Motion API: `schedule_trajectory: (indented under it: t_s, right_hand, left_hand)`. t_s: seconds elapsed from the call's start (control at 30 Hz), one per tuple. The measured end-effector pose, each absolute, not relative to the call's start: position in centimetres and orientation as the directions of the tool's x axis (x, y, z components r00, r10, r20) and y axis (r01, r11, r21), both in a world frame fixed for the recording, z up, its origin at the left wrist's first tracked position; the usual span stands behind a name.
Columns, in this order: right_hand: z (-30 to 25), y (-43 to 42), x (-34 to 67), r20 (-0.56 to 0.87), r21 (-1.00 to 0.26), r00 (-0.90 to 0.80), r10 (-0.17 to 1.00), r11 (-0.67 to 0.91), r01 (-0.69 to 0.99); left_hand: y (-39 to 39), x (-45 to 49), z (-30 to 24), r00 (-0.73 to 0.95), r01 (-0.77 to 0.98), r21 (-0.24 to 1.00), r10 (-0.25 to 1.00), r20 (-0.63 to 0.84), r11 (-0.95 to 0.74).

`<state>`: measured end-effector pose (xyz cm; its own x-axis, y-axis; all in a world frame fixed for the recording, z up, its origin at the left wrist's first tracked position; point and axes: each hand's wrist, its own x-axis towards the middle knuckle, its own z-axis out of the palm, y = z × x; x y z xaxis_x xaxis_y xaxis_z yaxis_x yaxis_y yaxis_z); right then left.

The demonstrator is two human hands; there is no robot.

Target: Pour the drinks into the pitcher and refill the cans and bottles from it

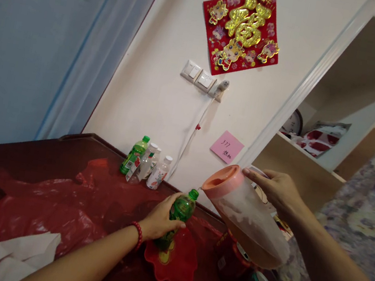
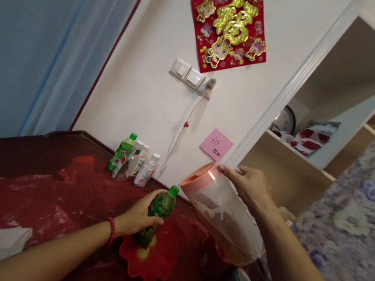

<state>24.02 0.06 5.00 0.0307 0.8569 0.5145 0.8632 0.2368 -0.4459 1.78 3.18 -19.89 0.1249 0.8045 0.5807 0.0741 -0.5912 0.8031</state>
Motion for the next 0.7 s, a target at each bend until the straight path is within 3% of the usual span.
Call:
schedule_trajectory:
  t_s: [0.7]
  right_hand:
    - [5.06,0.05,23.84,0.523,-0.437,0.02,0.852,0.247,0.865]
  left_hand:
    - [3.34,1.75,-20.07,0.126,0.072,0.791,0.792,0.598,-0.608]
